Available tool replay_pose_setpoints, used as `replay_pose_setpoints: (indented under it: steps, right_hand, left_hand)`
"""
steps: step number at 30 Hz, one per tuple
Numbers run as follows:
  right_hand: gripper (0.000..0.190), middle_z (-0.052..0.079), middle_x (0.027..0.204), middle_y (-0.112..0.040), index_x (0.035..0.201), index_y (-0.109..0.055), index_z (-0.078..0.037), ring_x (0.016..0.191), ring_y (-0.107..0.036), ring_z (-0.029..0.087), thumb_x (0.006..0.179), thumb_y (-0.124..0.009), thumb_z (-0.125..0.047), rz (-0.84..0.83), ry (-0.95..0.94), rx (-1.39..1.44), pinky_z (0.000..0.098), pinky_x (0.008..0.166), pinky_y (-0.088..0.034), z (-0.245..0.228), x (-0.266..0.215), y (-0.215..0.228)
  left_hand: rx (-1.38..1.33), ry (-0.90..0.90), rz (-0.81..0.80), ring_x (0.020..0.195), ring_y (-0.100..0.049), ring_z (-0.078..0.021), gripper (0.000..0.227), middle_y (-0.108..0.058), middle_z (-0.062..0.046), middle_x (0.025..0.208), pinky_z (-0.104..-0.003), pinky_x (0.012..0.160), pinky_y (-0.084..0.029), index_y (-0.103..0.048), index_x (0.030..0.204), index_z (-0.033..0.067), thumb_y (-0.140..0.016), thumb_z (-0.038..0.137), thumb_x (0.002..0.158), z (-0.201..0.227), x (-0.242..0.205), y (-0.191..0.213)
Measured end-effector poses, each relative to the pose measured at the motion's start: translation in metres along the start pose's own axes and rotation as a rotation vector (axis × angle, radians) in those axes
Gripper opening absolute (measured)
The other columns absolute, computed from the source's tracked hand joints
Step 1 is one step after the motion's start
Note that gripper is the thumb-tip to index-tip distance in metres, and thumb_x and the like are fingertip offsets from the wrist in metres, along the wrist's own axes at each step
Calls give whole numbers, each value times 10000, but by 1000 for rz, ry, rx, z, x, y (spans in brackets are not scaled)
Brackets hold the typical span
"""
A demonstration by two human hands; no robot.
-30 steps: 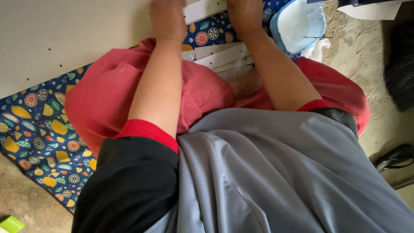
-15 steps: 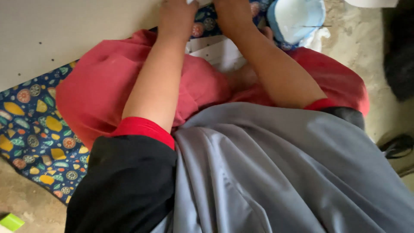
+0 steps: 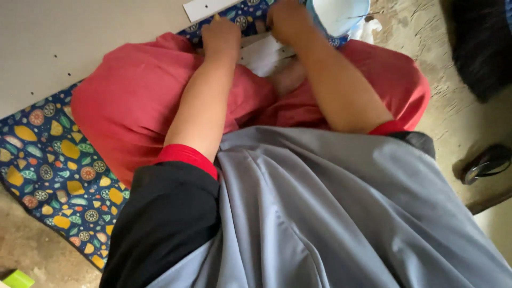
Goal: The person sits on the floor and assembles a book by applying glue to a white strip, attaching a dark blue cover with gold lettering to a white inner board, and pressing the edges to secure the bond. The person repeats this process for multiple book units.
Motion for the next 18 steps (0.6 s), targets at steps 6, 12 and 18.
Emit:
replay_pose_setpoints:
  steps: [6, 12, 18]
  right_hand:
    - [306, 196, 1103, -698, 1083, -762, -132, 989, -685, 434, 830, -660, 8, 32, 0, 23, 557, 752, -590, 7, -38, -52]
    - [267, 242, 1113, -712, 1137, -729, -2, 1003, -688, 490, 881, -666, -49, 148, -84, -21, 567, 765, -591, 20, -39, -43]
    - [471, 196, 1227, -688, 1255, -673, -78, 1102, -616, 407, 794, -761, -105, 447, 207, 461, 464, 916, -464, 16, -43, 2]
  left_hand:
    - [-18, -5, -4, 1066, -693, -386, 310, -681, -126, 1201, -533, 815, -563, -755, 1171, 141, -546, 65, 955, -8, -26, 24]
    - [-416, 13, 164, 968, -664, -485, 225, -727, -211, 1021, -608, 722, -491, -650, 1071, 113, -639, 332, 1019, -49, -33, 28]
    - [-749, 82, 447, 855, -695, -365, 124, -720, -106, 911, -492, 687, -481, -637, 877, 182, -612, 115, 979, -117, -112, 38]
Point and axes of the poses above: each hand's wrist, its own x-axis towards the middle knuckle, its own y-axis out of the back of the hand, z = x × y, the point moved 5 cm from there along x, towards the middle knuckle
